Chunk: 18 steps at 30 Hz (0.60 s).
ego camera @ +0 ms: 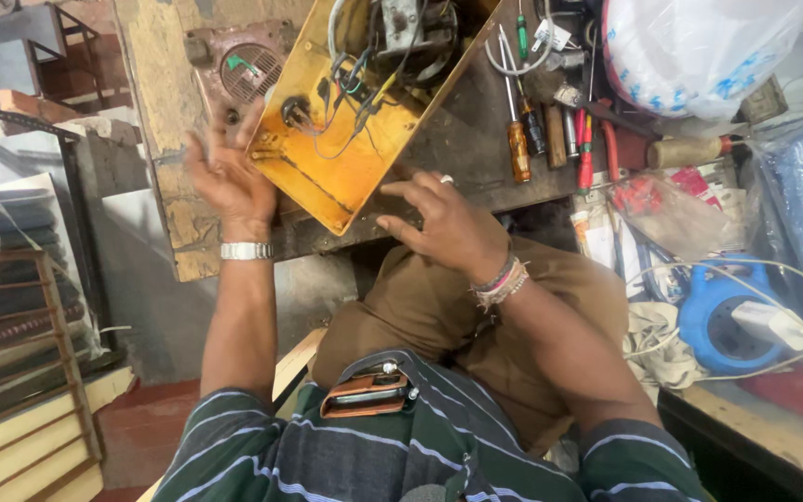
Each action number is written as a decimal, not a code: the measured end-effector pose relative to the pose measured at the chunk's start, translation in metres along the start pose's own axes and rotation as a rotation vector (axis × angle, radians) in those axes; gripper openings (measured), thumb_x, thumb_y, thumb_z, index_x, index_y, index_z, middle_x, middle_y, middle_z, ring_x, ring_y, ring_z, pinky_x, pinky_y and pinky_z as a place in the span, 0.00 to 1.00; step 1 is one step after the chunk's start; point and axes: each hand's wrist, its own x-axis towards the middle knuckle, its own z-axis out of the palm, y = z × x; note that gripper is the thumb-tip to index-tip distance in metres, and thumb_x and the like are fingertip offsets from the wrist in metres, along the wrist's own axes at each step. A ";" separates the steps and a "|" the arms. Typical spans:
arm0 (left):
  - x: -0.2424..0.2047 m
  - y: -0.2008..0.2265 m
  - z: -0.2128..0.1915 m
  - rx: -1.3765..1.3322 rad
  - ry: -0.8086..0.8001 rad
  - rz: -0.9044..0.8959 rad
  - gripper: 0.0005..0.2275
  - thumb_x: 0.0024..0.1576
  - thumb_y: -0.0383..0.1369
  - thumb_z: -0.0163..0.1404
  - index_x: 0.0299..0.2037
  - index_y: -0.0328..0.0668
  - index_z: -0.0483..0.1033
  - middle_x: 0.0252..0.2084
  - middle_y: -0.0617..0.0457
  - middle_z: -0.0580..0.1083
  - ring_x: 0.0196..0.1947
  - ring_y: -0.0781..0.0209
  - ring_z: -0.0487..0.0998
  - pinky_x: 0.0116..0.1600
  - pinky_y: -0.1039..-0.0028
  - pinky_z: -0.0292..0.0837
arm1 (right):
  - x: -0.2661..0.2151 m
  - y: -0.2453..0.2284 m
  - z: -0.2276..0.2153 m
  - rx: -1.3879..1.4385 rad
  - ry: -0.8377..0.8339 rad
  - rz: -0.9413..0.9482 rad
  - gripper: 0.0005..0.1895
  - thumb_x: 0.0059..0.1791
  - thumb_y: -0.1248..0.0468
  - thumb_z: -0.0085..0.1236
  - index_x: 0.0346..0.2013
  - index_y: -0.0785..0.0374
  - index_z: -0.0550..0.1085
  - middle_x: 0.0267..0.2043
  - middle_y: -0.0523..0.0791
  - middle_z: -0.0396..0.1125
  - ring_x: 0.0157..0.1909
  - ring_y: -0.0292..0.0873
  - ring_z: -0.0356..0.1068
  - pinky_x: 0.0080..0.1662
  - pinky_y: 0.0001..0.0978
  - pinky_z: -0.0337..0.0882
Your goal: The person works on a yellow electrical device, connecting wires and using a screwdriver to tighten components inside the open casing. They then close the casing and continue adjusting internal parts.
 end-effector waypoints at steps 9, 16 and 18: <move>0.009 -0.028 0.029 -0.086 -0.076 0.139 0.36 0.62 0.49 0.53 0.73 0.30 0.57 0.73 0.40 0.63 0.74 0.43 0.63 0.79 0.56 0.55 | 0.032 0.063 -0.026 -0.074 0.325 0.038 0.18 0.51 0.64 0.65 0.54 0.65 0.74 0.56 0.53 0.70 0.55 0.57 0.71 0.54 0.43 0.72; -0.003 -0.033 0.069 -0.033 -0.014 -0.194 0.37 0.56 0.58 0.49 0.71 0.44 0.56 0.69 0.40 0.65 0.67 0.41 0.69 0.68 0.44 0.69 | 0.031 0.086 -0.039 -0.002 0.366 0.197 0.18 0.52 0.68 0.66 0.55 0.64 0.75 0.55 0.52 0.72 0.50 0.51 0.76 0.49 0.35 0.74; -0.003 -0.047 0.075 -0.127 0.117 -0.211 0.37 0.58 0.60 0.45 0.72 0.44 0.58 0.71 0.43 0.66 0.70 0.47 0.68 0.70 0.50 0.66 | 0.032 0.084 -0.037 0.086 0.354 0.256 0.22 0.53 0.64 0.66 0.60 0.62 0.71 0.57 0.50 0.72 0.55 0.49 0.76 0.55 0.35 0.74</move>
